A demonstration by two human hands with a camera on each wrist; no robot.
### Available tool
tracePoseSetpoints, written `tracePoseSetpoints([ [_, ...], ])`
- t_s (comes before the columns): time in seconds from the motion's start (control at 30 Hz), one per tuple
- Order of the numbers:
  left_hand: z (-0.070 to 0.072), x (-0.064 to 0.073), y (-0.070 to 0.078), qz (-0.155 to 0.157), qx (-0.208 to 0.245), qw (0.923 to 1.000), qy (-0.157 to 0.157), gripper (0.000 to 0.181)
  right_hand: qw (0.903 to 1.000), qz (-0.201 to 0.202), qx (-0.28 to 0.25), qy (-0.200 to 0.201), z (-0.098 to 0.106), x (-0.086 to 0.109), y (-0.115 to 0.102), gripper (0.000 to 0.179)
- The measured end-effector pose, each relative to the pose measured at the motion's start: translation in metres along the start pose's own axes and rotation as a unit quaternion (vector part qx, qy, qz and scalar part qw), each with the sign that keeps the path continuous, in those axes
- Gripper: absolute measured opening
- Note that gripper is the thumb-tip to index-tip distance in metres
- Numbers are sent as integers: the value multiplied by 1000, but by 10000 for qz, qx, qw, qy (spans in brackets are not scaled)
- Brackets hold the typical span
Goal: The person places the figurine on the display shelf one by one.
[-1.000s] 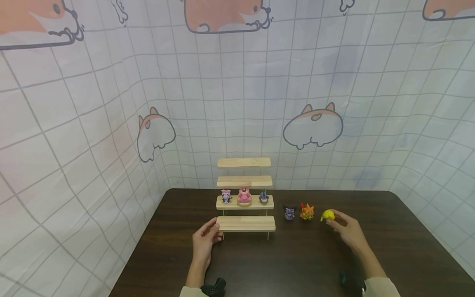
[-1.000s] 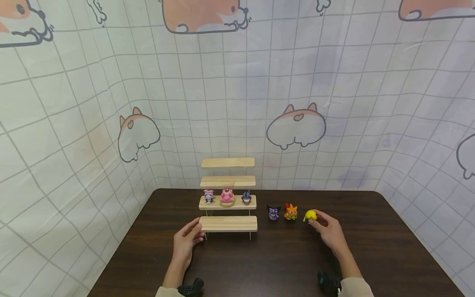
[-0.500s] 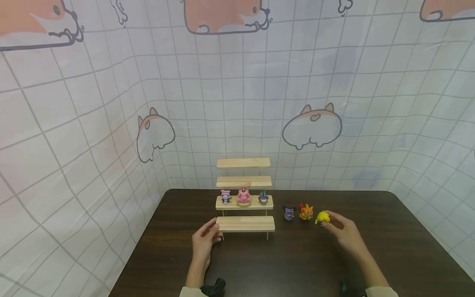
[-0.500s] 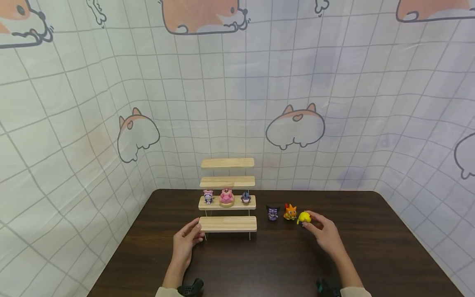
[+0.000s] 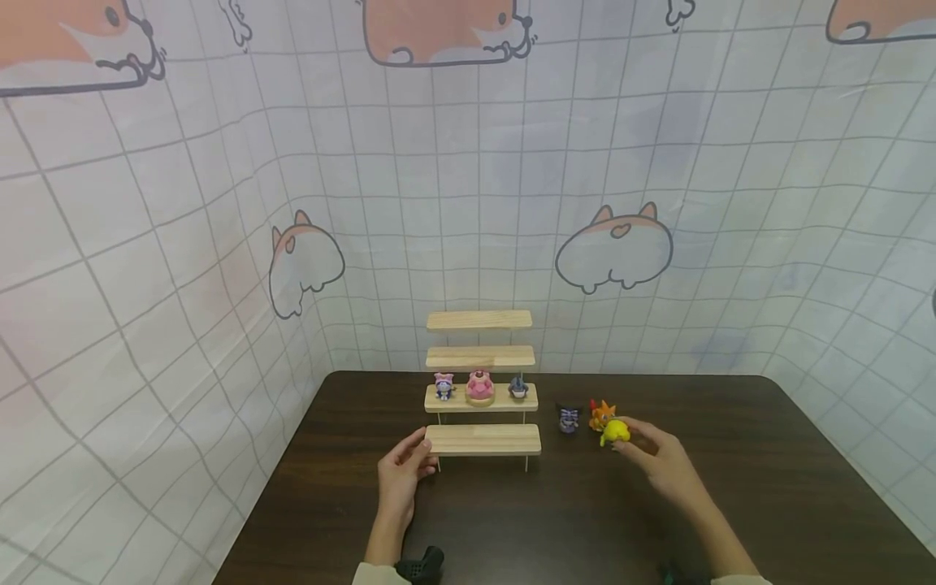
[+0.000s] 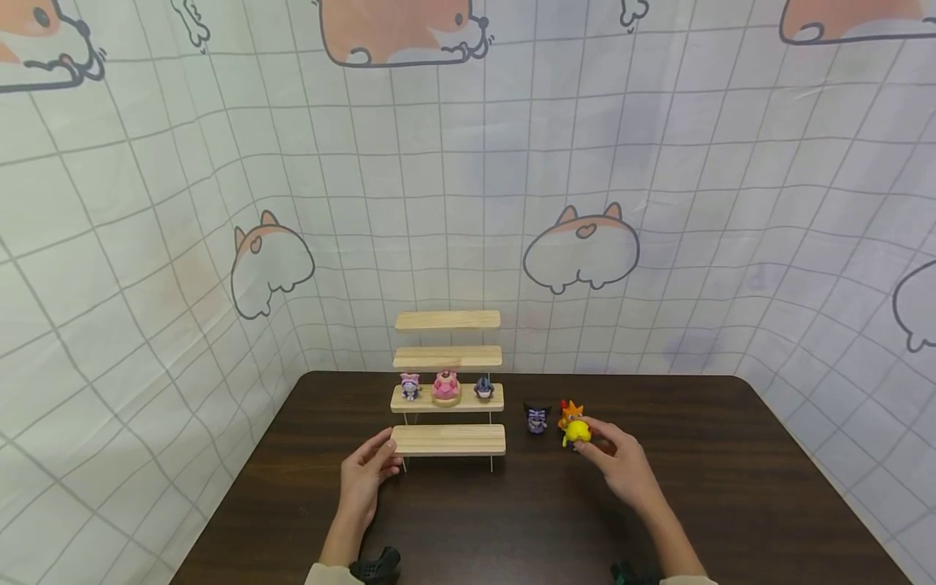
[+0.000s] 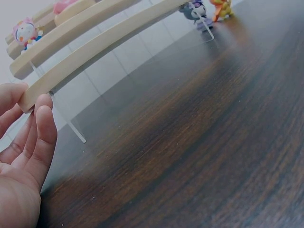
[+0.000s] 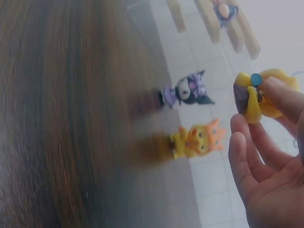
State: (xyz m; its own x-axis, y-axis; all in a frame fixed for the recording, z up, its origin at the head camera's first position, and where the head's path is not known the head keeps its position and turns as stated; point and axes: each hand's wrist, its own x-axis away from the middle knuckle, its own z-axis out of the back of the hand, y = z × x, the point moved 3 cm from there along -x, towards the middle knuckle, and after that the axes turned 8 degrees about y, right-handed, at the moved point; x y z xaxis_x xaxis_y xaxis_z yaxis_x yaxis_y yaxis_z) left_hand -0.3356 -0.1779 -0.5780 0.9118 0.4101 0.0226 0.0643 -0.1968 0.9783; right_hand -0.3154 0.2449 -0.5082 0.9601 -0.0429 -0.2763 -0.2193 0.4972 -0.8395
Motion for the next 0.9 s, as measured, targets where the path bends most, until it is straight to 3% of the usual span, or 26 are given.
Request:
tracePoseSetpoints([
  [0.2,-1,-1,0,151,-58,9999,27,39,9995,223,-182,-144,-8,5,-17,51],
  [0.5,0,0,1,34,18,10000,19,39,9983,490,-229,-217,-27,5,-35,45],
  [0.9,0,-1,1,110,-99,9999,35,36,9945,502,-749,-537,-58,4,-62,49],
])
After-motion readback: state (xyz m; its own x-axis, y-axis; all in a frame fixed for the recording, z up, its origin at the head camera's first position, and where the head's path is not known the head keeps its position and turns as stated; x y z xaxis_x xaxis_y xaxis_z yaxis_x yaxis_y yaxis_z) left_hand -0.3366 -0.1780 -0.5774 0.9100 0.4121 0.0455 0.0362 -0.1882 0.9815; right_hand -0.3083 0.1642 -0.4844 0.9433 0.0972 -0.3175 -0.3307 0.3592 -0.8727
